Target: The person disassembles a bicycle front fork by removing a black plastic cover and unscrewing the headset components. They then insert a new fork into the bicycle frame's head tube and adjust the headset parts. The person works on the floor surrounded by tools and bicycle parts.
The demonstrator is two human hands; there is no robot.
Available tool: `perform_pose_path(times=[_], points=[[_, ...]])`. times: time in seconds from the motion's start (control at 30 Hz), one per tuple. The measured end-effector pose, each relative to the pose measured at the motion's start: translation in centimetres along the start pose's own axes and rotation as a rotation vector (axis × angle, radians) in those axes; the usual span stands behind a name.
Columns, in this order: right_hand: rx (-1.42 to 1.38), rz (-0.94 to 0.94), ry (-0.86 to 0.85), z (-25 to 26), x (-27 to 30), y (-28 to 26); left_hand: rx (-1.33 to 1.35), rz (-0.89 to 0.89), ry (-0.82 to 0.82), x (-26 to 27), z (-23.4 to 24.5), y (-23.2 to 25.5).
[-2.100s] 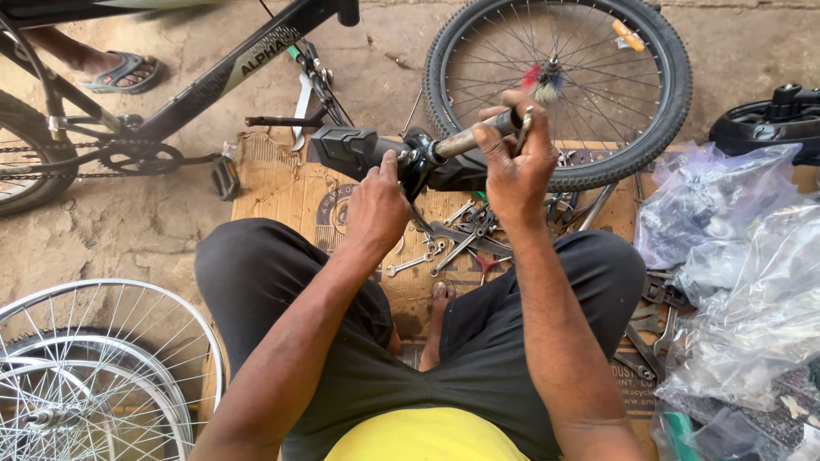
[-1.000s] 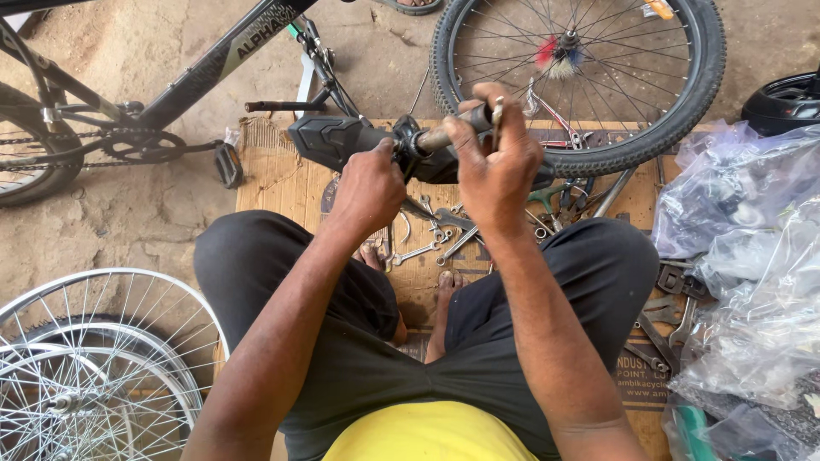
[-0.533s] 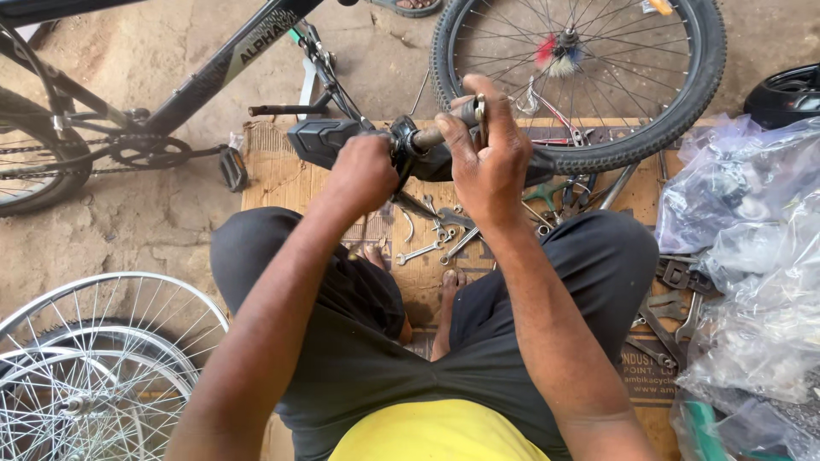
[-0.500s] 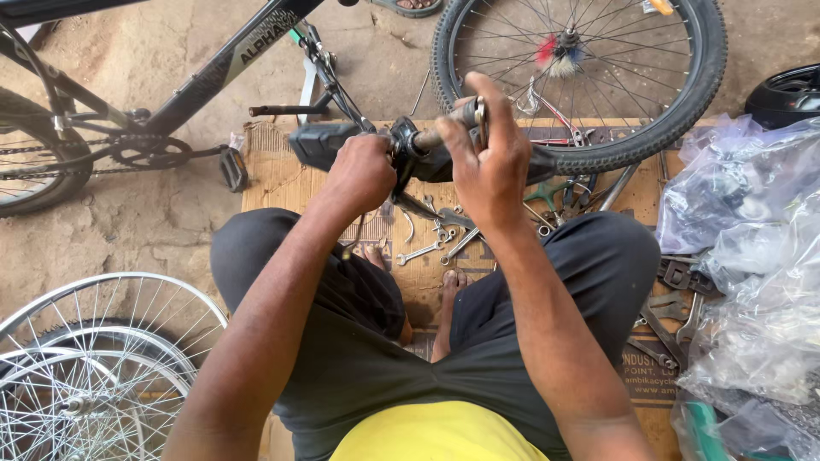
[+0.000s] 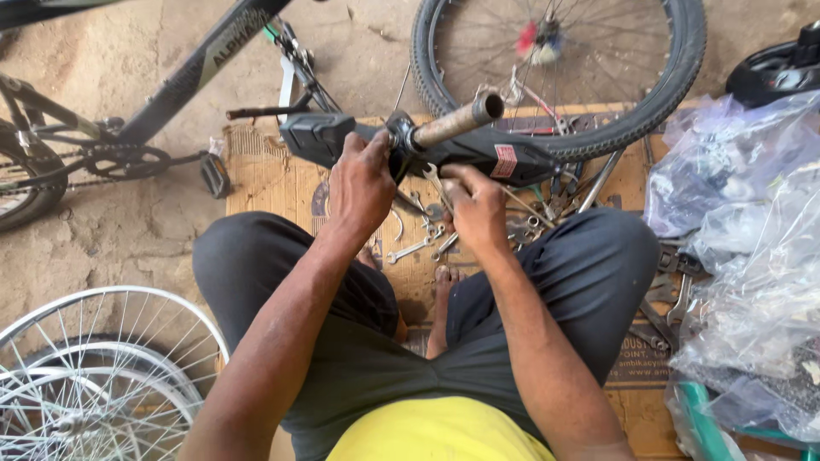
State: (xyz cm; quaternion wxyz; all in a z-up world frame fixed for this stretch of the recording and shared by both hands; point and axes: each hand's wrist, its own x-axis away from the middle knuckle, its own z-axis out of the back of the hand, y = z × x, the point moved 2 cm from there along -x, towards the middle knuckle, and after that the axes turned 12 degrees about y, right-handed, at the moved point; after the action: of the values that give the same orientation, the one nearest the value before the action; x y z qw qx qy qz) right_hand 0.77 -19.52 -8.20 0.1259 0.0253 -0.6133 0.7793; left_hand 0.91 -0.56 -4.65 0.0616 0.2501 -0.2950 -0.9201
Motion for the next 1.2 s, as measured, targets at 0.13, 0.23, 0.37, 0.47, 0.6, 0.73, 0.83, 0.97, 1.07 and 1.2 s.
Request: perform_pose_path(times=[0.13, 0.23, 0.37, 0.47, 0.6, 0.73, 0.83, 0.97, 1.07, 1.2], points=[[-0.001, 0.180, 0.002, -1.2, -1.7, 0.6, 0.021, -0.019, 0.012, 0.1, 0.3, 0.1], [-0.065, 0.205, -0.012, -2.3, -2.2, 1.4, 0.058, -0.078, 0.024, -0.2, 0.6, -0.1], [-0.032, 0.170, -0.013, -2.3, -2.1, 1.0, 0.043, -0.159, 0.027, -0.1, 1.0, 0.2], [0.139, 0.089, 0.046, -1.6, -1.5, -0.5, 0.016, -0.167, -0.039, -0.9, 1.1, 0.8], [0.211, 0.141, 0.076, -1.1, -0.8, -1.1, 0.046, -0.206, -0.090, -1.2, 0.8, 0.6], [-0.014, 0.120, -0.047, -0.7, -1.5, -1.9, 0.079, -0.244, -0.067, -1.0, 0.7, 0.2], [0.139, -0.139, -0.067, -0.1, -2.2, -2.9, 0.070, -0.272, -0.043, -1.0, 0.5, 0.0], [0.146, -0.029, -0.052, -0.2, -2.0, -4.5, 0.058, -0.256, -0.037, -0.9, 0.3, -0.5], [0.056, -0.078, -0.061, -0.5, -0.9, -4.8, 0.069, -0.251, -0.043, -1.2, 0.4, -0.5], [0.016, -0.178, -0.042, -1.2, -0.6, -4.7, 0.071, -0.244, -0.048, -1.0, 0.9, 0.2]])
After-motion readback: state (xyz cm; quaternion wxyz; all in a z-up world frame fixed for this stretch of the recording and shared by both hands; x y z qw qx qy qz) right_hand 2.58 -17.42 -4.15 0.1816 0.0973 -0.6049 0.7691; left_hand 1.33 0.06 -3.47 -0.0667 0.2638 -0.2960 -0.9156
